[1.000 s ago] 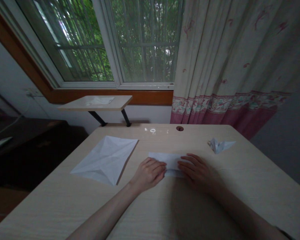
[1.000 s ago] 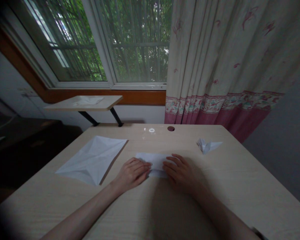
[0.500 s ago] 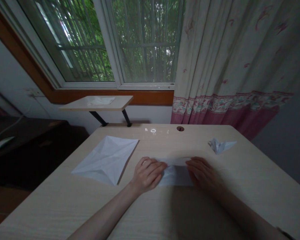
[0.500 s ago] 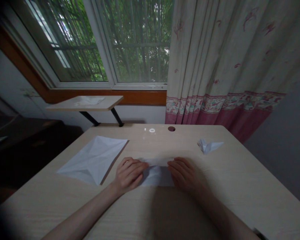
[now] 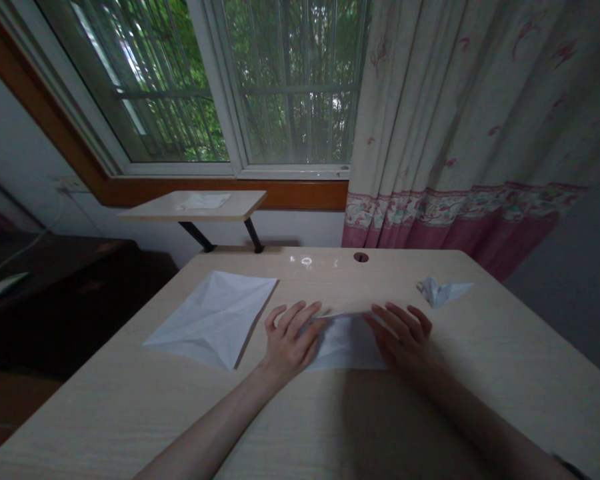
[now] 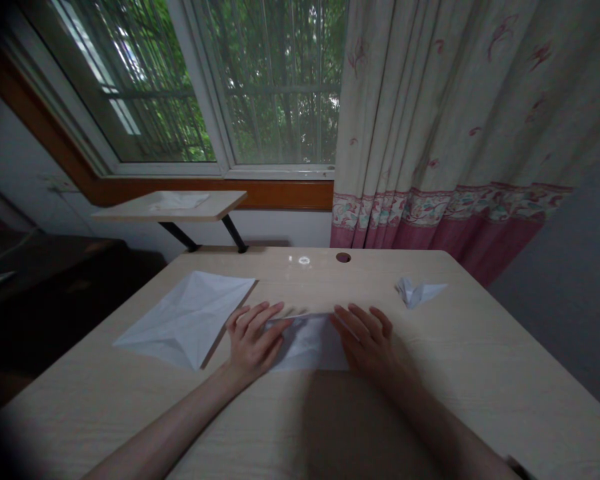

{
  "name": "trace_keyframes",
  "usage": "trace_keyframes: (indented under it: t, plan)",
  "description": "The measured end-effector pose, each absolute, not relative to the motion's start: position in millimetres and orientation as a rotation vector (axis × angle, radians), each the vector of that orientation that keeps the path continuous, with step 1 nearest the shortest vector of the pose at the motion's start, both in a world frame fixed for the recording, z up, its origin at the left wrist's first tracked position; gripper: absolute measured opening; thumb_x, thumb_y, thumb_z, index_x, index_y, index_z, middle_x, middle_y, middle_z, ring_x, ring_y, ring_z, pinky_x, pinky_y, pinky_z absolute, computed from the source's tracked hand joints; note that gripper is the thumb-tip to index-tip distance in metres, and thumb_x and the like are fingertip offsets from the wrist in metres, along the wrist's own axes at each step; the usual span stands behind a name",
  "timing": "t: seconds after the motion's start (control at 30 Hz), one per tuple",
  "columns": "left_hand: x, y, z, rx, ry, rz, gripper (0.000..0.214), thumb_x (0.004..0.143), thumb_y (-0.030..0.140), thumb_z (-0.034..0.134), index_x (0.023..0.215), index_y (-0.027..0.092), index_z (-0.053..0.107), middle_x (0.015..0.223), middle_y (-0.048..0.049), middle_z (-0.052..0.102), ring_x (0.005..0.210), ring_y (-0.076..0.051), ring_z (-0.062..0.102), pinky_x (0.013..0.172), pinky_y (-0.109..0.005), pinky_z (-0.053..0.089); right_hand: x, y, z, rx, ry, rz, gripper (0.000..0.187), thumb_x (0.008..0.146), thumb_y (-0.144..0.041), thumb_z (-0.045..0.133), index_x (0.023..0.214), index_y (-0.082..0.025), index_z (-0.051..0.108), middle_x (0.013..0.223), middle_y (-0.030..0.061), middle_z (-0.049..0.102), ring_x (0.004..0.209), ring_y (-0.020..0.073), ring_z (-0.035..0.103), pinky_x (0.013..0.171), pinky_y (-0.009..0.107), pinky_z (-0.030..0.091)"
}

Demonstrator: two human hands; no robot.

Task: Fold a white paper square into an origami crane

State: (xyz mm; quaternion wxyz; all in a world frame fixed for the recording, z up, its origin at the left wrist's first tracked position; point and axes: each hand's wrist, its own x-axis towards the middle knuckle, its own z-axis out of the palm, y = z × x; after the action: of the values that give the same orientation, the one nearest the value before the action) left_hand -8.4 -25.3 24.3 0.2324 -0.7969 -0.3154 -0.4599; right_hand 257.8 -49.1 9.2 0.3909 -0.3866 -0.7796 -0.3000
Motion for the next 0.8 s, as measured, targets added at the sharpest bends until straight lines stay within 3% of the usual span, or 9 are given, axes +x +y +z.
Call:
trace_keyframes:
  t: [0.33, 0.53, 0.8]
  plan:
    - [-4.2, -21.0, 18.4, -2.29, -1.084, -1.122, 0.039, 0.089, 0.023, 0.058, 0.128, 0.024, 0.059, 0.147, -0.013, 0.046, 0.135, -0.031, 0.04, 0.115, -0.054, 0.023, 251.6, -42.0, 1.2, -1.195, -2.093, -0.63, 0.066, 0.096, -0.033, 0.054, 0.155, -0.033, 0.024, 0.152, 0.0069, 0.044, 0.142, 0.0326, 0.028, 0.115, 0.058, 0.017]
    - [-4.3, -17.1, 15.3, -2.384, -1.143, -1.043, 0.048, 0.088, 0.023, 0.058, 0.136, 0.022, 0.052, 0.156, -0.0157, 0.03, 0.144, -0.036, 0.027, 0.117, -0.059, 0.019, 252.4, -37.9, -2.4, -1.264, -2.144, -0.612, 0.06, 0.097, -0.038, 0.053, 0.153, -0.03, 0.032, 0.155, 0.0109, 0.039, 0.145, 0.0345, 0.023, 0.115, 0.06, 0.017]
    - [-5.5, -13.0, 11.2, -2.532, -1.206, -0.839, 0.049, 0.09, 0.024, 0.058, 0.138, 0.021, 0.048, 0.157, -0.0169, 0.029, 0.147, -0.037, 0.02, 0.116, -0.065, 0.018, 257.7, -33.2, -8.2, -1.352, -2.232, -0.571, 0.052, 0.096, -0.035, 0.051, 0.146, -0.022, 0.041, 0.157, 0.0132, 0.036, 0.146, 0.035, 0.025, 0.116, 0.061, 0.018]
